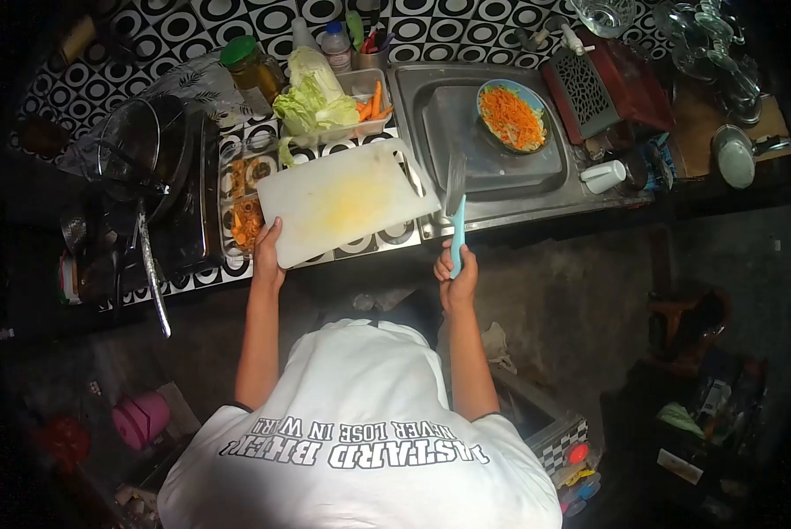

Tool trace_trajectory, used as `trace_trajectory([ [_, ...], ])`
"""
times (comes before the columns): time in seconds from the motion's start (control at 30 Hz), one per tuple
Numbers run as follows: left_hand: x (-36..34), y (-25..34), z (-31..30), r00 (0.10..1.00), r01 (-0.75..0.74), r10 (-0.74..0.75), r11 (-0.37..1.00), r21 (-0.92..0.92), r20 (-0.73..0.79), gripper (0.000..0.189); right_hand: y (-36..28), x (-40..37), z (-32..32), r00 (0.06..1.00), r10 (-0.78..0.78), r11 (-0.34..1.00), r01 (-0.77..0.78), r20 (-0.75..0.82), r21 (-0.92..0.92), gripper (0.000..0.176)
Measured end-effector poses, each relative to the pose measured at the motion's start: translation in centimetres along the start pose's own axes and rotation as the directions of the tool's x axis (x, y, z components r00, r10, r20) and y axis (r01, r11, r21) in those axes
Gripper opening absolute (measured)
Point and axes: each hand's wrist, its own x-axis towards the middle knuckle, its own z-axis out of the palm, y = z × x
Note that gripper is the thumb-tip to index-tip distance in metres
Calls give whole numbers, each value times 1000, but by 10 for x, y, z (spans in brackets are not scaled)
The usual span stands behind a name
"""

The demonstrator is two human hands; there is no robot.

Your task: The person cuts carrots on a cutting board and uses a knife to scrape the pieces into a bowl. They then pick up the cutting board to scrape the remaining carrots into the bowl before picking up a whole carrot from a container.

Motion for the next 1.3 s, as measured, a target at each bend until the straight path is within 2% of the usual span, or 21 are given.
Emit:
trace_trajectory([
  [0.1,1,0,-7,1000,-27,27,1000,6,-6,41,4,-1,-7,997,42,998,-39,-59,41,37],
  [0.2,3,-6,-13,998,-39,40,999,30,-40,40,7,-3,-9,985,175,972,-171,-10,161,39],
  [0.33,7,-14,-14,999,-29,29,1000,0,-31,41,15,0,6,950,286,946,-300,124,122,45],
  [0.47,5,-14,-9,997,-61,58,997,-43,-53,43,20,1,1,966,246,968,-250,83,35,43],
  [0.53,3,-7,-6,994,-99,97,994,-47,-56,44,19,-1,-21,988,86,995,-90,-130,-30,40],
  [0.57,1,-2,-5,991,-125,124,992,-20,-59,45,14,-5,-31,981,7,978,-47,-192,-205,39],
  [0.63,0,5,-6,986,-155,155,988,8,-64,46,7,-3,-61,972,-21,962,-44,-233,-270,38],
  [0.67,1,6,-6,987,-145,146,989,28,-62,47,7,-1,-68,972,-21,962,-43,-233,-270,38],
  [0.73,0,7,-4,990,-131,134,990,49,-53,47,-7,-7,-51,967,-185,911,102,-173,-401,42],
  [0.77,0,7,-2,990,-135,137,989,55,-39,47,-9,-8,-44,966,-190,911,106,-177,-398,42],
  [0.87,2,2,1,992,-121,122,990,69,-14,47,-11,-14,-15,969,-246,779,213,25,-589,40],
  [0.93,6,-6,-1,994,-110,112,991,71,-17,47,-5,-7,-23,981,-190,799,175,34,-575,40],
  [1.0,11,-14,-6,998,-23,19,997,71,54,47,0,-2,-31,983,-181,806,165,29,-569,40],
  [1.03,14,-19,-6,998,-29,25,997,71,53,47,1,1,-36,985,-171,876,145,-14,-461,41],
  [1.07,17,-24,-5,996,49,-52,998,45,73,47,2,4,-41,986,-155,930,127,-55,-345,42],
  [1.13,27,-38,-6,980,170,-170,985,16,106,45,4,11,-49,982,-166,907,115,-92,-404,40],
  [1.17,32,-46,-7,980,166,-166,986,15,106,45,5,15,-53,975,-178,882,97,-134,-462,39],
  [1.23,37,-53,0,970,216,-221,974,60,96,44,9,31,-68,971,-193,864,101,-139,-494,36],
  [1.3,39,-55,1,972,203,-212,975,89,106,44,12,41,-78,969,-199,846,95,-144,-525,34],
])
